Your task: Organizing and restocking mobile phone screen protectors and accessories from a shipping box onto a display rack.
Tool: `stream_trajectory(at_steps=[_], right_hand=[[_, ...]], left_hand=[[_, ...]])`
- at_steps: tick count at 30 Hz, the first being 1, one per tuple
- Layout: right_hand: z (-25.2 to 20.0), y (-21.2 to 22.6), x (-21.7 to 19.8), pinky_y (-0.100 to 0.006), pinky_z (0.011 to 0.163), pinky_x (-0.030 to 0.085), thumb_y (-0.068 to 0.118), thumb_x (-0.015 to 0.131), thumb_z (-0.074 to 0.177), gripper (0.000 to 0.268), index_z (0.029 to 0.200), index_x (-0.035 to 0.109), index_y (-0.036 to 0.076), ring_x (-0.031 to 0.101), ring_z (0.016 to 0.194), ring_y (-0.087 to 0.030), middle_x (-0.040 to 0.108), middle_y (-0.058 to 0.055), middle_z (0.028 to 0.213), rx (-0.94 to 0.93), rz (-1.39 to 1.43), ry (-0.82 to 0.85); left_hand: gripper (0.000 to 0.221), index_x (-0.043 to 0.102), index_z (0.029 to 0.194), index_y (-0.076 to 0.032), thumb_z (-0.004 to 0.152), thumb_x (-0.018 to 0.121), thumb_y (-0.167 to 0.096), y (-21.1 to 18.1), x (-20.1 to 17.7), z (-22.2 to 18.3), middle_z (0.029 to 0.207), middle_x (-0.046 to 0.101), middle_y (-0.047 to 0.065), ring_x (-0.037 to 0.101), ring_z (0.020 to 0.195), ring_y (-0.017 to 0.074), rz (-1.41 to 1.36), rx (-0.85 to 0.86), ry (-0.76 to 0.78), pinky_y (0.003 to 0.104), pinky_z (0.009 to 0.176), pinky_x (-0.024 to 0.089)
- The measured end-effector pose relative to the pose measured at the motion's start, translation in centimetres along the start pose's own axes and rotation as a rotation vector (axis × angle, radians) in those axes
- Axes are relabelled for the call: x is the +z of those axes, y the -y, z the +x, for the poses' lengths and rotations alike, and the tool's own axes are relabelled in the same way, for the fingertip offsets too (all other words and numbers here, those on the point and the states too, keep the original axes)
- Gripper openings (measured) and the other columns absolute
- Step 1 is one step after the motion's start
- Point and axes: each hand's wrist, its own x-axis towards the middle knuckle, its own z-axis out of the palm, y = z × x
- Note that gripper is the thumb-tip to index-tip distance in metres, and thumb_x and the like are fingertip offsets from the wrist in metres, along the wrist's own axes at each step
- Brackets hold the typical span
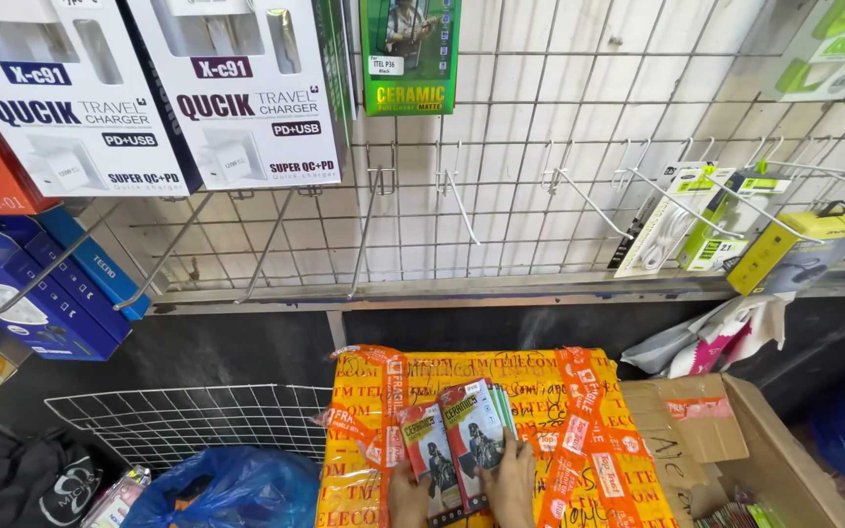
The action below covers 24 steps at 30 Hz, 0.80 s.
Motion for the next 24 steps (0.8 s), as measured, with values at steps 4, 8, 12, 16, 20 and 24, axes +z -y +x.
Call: stream_trajectory(at_steps=[4, 8, 12, 16, 20, 24], right_hand=[[1.2, -2.3, 1.0, -0.044, 0.105, 0.044, 0.013, 0.084, 0.074, 0.080, 0.144, 0.045, 0.013, 0.054, 0.118, -0.037, 0.052, -0.019, 0.127, -0.039, 0.080, -0.066], [2.6, -2.1, -0.3, -0.041, 0.096, 0.050, 0.007, 0.067, 0.089, 0.047, 0.133, 0.053, 0.011, 0.065, 0.110, -0.033, 0.065, -0.018, 0.120, -0.017, 0.335, -0.110], [3.4, 0.3, -1.6, -0.034, 0.091, 0.052, 0.006, 0.055, 0.098, 0.038, 0.135, 0.049, 0.007, 0.069, 0.108, -0.025, 0.073, -0.016, 0.119, -0.044, 0.756, -0.027], [2.8, 4.2, -2.5, -0.031, 0.094, 0.050, 0.006, 0.054, 0.097, 0.043, 0.140, 0.047, 0.005, 0.065, 0.111, -0.022, 0.072, -0.017, 0.121, -0.175, 1.169, 0.105], [2.4, 6.0, -1.4, -0.032, 0.102, 0.048, 0.008, 0.057, 0.098, 0.050, 0.147, 0.048, -0.001, 0.062, 0.120, -0.021, 0.066, -0.016, 0.133, -0.181, 1.240, 0.212], [2.9, 6.6, -2.8, -0.034, 0.111, 0.040, 0.003, 0.064, 0.094, 0.058, 0.147, 0.043, -0.008, 0.054, 0.135, -0.022, 0.058, -0.019, 0.147, -0.360, 1.210, 0.217]], left_hand=[[0.042, 0.067, 0.124, -0.003, 0.084, 0.076, -0.010, -1.9, -1.9, 1.3, 0.099, 0.079, 0.014, 0.075, 0.090, 0.0264, -0.092, -0.087, 0.162, 0.039, 0.083, 0.059], [0.033, 0.062, 0.124, -0.003, 0.091, 0.065, -0.006, -8.1, -6.6, 0.2, 0.104, 0.077, 0.011, 0.075, 0.093, 0.0206, -0.178, -0.028, 0.056, 0.037, 0.083, 0.058], [0.033, 0.060, 0.125, 0.001, 0.092, 0.061, 0.000, -6.8, -6.1, 2.5, 0.119, 0.073, 0.013, 0.068, 0.112, 0.0183, -0.650, 0.204, 0.164, 0.031, 0.097, 0.050], [0.036, 0.060, 0.129, 0.003, 0.094, 0.065, -0.002, -10.9, -4.8, 1.3, 0.123, 0.071, 0.017, 0.065, 0.112, 0.0209, -0.731, 0.165, 0.309, 0.030, 0.097, 0.049], [0.048, 0.051, 0.141, -0.001, 0.095, 0.065, -0.007, -15.6, -4.6, 0.0, 0.132, 0.066, 0.013, 0.066, 0.115, 0.0189, -0.682, 0.223, 0.245, 0.031, 0.096, 0.053], [0.069, 0.033, 0.158, -0.010, 0.094, 0.059, -0.006, -26.4, -10.1, -5.7, 0.129, 0.061, 0.013, 0.071, 0.105, 0.0214, -0.613, 0.381, 0.296, 0.031, 0.089, 0.055]])
